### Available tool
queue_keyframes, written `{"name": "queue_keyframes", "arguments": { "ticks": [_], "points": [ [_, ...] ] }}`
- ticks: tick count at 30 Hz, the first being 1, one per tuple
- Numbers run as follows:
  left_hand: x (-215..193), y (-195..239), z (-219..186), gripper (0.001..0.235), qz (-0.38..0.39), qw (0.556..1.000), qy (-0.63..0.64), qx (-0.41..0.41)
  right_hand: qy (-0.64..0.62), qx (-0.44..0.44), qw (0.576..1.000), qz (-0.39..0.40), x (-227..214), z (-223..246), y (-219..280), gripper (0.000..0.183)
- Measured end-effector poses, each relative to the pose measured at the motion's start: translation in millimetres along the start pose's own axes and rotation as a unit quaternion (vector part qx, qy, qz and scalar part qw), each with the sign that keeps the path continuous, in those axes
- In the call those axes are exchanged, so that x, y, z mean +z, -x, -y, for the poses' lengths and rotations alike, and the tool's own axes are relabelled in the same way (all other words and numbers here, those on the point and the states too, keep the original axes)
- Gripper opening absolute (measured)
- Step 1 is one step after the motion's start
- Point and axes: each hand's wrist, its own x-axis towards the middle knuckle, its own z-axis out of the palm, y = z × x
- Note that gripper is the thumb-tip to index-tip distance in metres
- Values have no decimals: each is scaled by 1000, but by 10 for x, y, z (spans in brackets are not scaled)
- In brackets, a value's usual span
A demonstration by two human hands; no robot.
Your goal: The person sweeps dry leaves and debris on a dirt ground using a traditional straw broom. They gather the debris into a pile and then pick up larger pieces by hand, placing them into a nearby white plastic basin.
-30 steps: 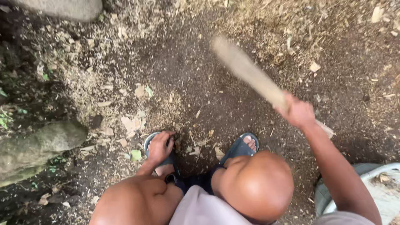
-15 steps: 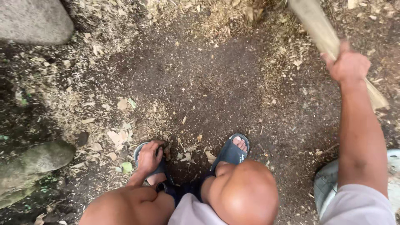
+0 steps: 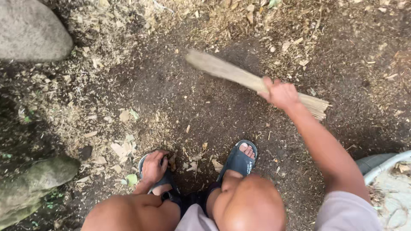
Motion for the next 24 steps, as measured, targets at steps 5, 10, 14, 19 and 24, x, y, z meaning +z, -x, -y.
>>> {"name": "queue_keyframes", "arguments": {
  "ticks": [5,10,14,19,24],
  "points": [
    [11,96,10,21,22,1000,-15,-16,9,160,986,-52,-275,-864,-645,74],
    [71,41,16,19,10,1000,-22,-9,-34,118,973,-197,-407,-1087,-481,62],
    [86,65,33,22,9,1000,-16,-7,-91,110,988,-52,-253,-507,-252,62],
    [101,78,128,23,21,1000,-20,-10,-253,108,953,-129,264,40,-174,65],
    [50,106,120,22,32,999,-23,6,-79,-81,982,-151,765,72,199,69]
  ]
}}
